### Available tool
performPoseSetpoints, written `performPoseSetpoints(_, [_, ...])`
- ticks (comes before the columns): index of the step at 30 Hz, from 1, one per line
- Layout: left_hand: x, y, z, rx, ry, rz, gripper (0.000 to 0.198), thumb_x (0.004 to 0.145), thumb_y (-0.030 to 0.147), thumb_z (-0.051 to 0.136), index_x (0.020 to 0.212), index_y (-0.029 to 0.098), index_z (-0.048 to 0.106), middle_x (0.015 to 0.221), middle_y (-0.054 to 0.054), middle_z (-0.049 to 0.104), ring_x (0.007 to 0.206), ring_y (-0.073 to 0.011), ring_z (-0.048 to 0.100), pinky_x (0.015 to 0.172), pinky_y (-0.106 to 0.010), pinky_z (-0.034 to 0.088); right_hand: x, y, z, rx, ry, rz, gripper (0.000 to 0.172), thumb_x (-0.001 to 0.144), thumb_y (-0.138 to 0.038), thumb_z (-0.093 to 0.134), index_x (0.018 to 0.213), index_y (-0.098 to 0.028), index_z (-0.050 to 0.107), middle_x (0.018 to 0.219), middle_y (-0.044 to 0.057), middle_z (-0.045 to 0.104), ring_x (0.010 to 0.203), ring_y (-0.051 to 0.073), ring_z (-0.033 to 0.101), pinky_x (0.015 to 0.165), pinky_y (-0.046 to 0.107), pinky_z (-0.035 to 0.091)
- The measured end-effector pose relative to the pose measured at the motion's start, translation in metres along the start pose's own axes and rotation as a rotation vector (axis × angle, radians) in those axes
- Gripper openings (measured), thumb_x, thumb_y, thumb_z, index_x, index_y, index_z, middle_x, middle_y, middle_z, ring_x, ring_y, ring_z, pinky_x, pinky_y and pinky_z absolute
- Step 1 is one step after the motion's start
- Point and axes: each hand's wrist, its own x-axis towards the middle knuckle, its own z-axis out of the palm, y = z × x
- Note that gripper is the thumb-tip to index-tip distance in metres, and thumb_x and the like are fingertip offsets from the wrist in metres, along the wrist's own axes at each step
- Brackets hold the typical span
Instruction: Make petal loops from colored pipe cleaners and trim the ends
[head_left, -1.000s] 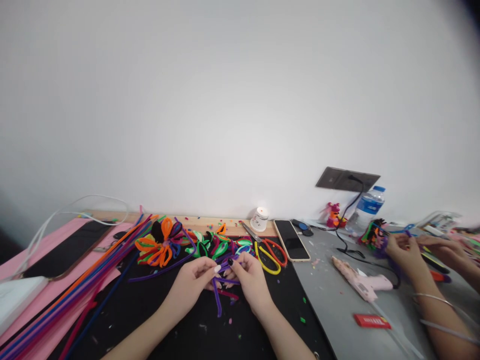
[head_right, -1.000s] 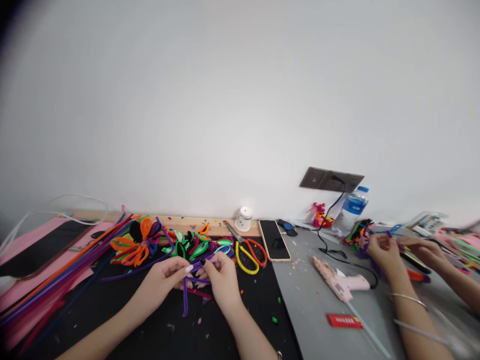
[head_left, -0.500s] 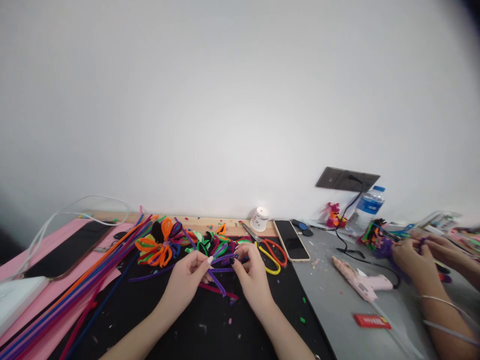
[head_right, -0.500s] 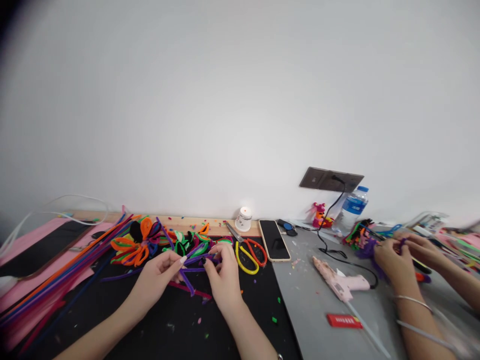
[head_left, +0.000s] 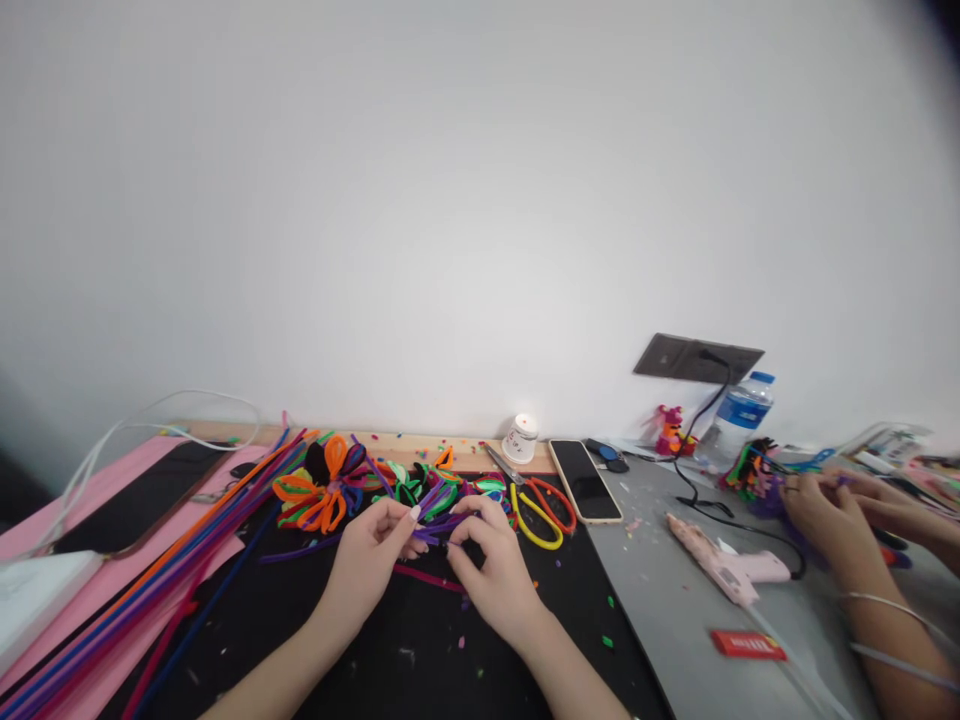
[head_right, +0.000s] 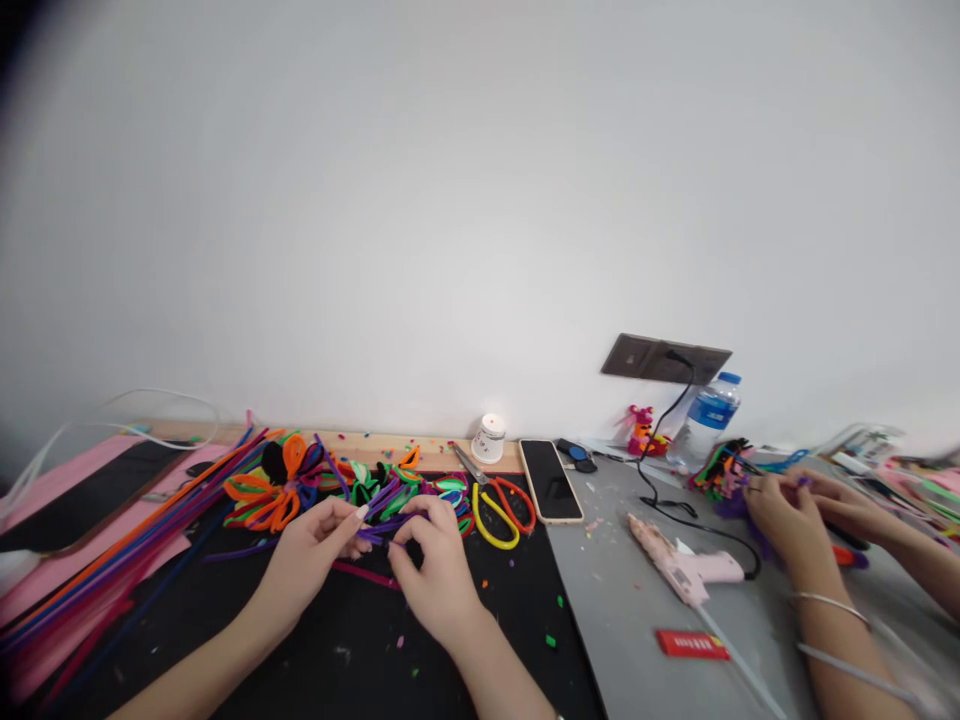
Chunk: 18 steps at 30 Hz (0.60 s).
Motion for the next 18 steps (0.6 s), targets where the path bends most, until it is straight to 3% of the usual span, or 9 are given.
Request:
performPoseSetpoints(9, [-0.002, 0.007, 0.005, -0.013, -0.091, -0.034, 0.024, 0.072, 0.040, 0.061, 0.067, 0.018, 0.054, 0.051, 0.002, 0.063, 0.051, -0.0151, 0.061, 0.054, -0.025, 0.048, 0.007, 0.007, -0.002, 0.136, 0.148, 0.157, 0.019, 0.077, -0.009, 0.046, 0.060, -0.018, 0.046, 0.083, 0.004, 0.054, 0.075, 0.016, 0.053, 0.062, 0.025, 0.040])
performPoseSetpoints(18, [-0.004, 0.005, 0.006, 0.032, -0.180, -0.046, 0.021, 0.075, 0.037, 0.059, 0.068, 0.017, 0.054, 0.053, 0.002, 0.064, 0.052, -0.0141, 0.062, 0.054, -0.023, 0.048, 0.009, 0.013, -0.001, 0.164, 0.208, 0.158, 0.021, 0.080, -0.013, 0.044, 0.059, -0.019, 0.045, 0.074, 0.003, 0.049, 0.073, 0.016, 0.049, 0.065, 0.026, 0.040])
